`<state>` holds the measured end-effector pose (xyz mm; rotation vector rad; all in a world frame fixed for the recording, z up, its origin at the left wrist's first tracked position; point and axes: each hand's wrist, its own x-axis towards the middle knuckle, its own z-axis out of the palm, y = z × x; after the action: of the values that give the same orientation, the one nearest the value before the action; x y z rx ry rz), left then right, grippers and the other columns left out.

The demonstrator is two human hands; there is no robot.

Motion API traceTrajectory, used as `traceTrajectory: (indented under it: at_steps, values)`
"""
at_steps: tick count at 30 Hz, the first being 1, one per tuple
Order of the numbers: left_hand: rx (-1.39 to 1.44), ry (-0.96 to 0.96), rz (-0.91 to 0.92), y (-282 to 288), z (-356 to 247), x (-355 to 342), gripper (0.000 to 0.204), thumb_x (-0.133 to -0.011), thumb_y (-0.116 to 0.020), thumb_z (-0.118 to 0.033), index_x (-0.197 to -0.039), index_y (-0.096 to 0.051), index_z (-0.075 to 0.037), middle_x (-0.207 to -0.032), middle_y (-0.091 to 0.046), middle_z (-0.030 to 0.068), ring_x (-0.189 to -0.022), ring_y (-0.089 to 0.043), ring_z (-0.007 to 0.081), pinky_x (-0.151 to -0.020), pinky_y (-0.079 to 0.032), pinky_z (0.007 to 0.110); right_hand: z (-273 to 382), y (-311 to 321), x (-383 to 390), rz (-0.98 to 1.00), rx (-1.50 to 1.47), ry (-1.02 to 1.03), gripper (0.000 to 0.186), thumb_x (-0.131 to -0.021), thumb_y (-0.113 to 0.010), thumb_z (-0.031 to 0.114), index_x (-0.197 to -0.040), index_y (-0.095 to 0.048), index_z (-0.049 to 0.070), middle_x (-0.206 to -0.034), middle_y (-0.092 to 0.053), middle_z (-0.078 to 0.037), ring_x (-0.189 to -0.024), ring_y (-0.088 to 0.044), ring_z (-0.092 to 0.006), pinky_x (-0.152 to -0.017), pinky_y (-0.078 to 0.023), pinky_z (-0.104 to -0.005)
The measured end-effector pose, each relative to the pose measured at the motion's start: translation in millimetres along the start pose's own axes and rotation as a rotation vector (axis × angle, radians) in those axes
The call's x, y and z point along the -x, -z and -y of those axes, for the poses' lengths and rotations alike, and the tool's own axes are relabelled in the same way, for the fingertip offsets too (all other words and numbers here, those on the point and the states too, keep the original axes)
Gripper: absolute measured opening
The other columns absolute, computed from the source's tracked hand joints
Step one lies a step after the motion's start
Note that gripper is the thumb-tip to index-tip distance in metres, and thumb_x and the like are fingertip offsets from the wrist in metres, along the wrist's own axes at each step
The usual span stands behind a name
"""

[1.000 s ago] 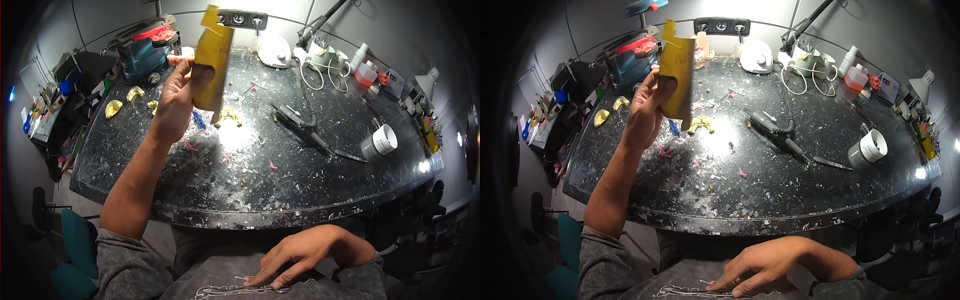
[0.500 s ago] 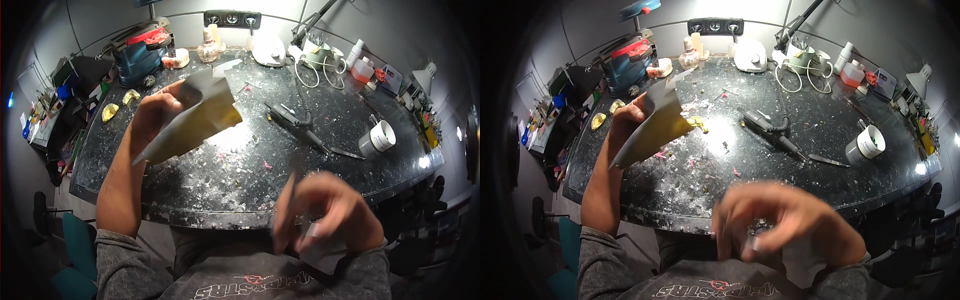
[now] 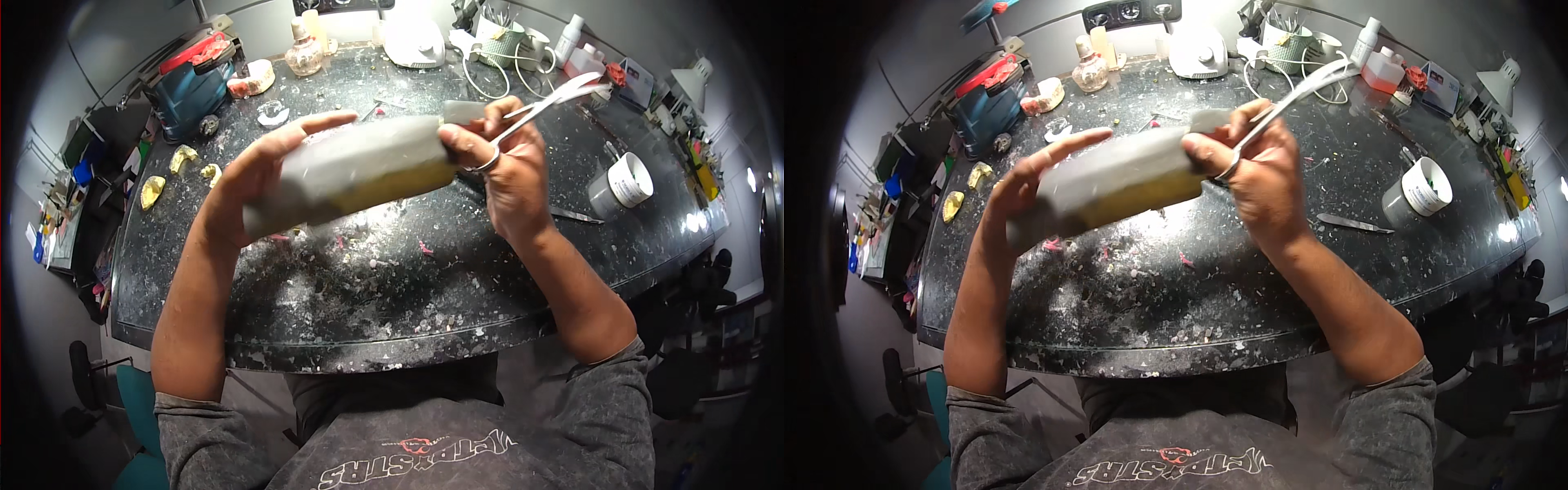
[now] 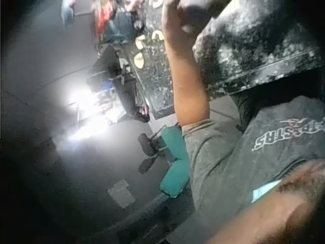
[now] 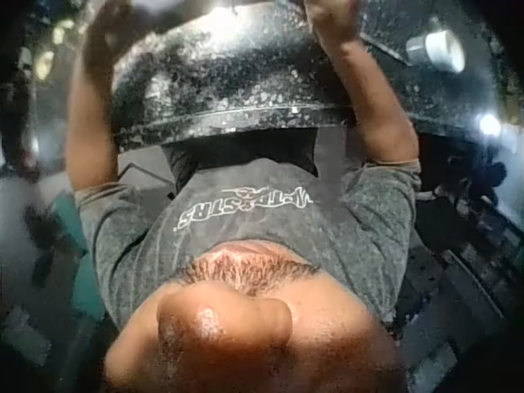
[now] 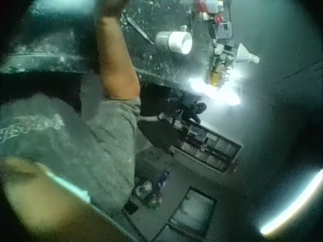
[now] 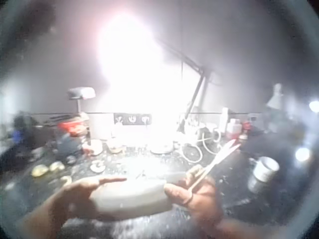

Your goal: The person grinds a clear dental retainer with a rotary tool, cuts a piece of sandpaper with scissors to wrap around the tool's bit, and sands the retainer using the rotary tool.

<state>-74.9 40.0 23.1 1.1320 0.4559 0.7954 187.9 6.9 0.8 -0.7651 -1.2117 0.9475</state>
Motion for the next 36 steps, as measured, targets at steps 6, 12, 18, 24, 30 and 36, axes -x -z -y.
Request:
traceTrajectory:
  at_steps: [6, 12, 18, 24, 30, 36]
  values:
    - [-0.15, -0.143, -0.131, 18.9, 17.7, -4.5, 0.063, -0.084, -0.068, -0.021, -0.135, -0.044, 0.006, -0.125, -0.059, 0.0185, -0.111, -0.062, 0.0238, -0.092, -0.054, 0.038, -9.2, 2.3, 0.7, -0.155, -0.047, 0.072, 0.034, -0.084, -0.073, 0.001, -0.084, -0.041, 0.011, -0.09, -0.06, -0.007, -0.08, -0.063, -0.012, -0.074, -0.057, -0.0236]
    - [-0.305, -0.076, -0.064, 20.0, 11.0, 1.7, 0.042, -0.08, -0.068, -0.002, -0.121, -0.061, 0.004, -0.107, -0.07, 0.0144, -0.092, -0.07, 0.0205, -0.084, -0.057, 0.034, -11.6, 17.8, -15.6, -0.009, 0.275, 0.311, 0.038, -0.082, -0.079, 0.015, -0.096, -0.044, 0.01, -0.115, -0.06, -0.019, -0.112, -0.059, -0.0254, -0.099, -0.048, -0.0383]
    - [-0.399, -0.01, 0.049, -0.3, 7.0, 4.3, 0.047, -0.078, -0.069, -0.001, -0.123, -0.06, 0.006, -0.104, -0.07, 0.0132, -0.095, -0.068, 0.0183, -0.086, -0.055, 0.031, 0.0, -2.9, -0.9, 0.554, 0.034, -0.294, 0.032, -0.079, -0.079, 0.002, -0.086, -0.048, 0.008, -0.086, -0.066, -0.008, -0.077, -0.064, -0.0106, -0.064, -0.051, -0.0219]
    - [0.068, -0.204, -0.02, 0.8, 19.2, -6.2, 0.07, -0.082, -0.067, -0.017, -0.143, -0.038, 0.002, -0.123, -0.062, 0.0117, -0.106, -0.064, 0.0195, -0.093, -0.051, 0.033, 4.5, -18.4, 11.4, 0.177, -0.099, -0.143, 0.038, -0.079, -0.079, 0.005, -0.077, -0.042, 0.01, -0.075, -0.061, -0.004, -0.07, -0.062, -0.0096, -0.064, -0.052, -0.0238]
    - [-0.154, -0.259, -0.071, -34.1, 36.4, -2.3, 0.072, -0.077, -0.066, 0.0, -0.144, -0.04, -0.007, -0.128, -0.059, 0.0126, -0.115, -0.058, 0.0198, -0.1, -0.047, 0.036, -1.0, -28.5, 31.6, 0.062, 0.168, 0.09, 0.036, -0.083, -0.077, 0.007, -0.078, -0.041, 0.008, -0.073, -0.059, -0.004, -0.069, -0.059, -0.0079, -0.065, -0.052, -0.0241]
    - [-0.273, 0.079, -0.031, -2.7, 18.9, 5.0, 0.067, -0.069, -0.059, -0.012, -0.134, -0.05, 0.0, -0.106, -0.061, 0.0067, -0.089, -0.058, 0.0118, -0.078, -0.049, 0.024, -8.6, -24.8, 18.8, 0.277, -0.096, -0.097, 0.033, -0.082, -0.073, -0.002, -0.088, -0.042, 0.008, -0.084, -0.065, -0.011, -0.081, -0.065, -0.0143, -0.079, -0.055, -0.0304]
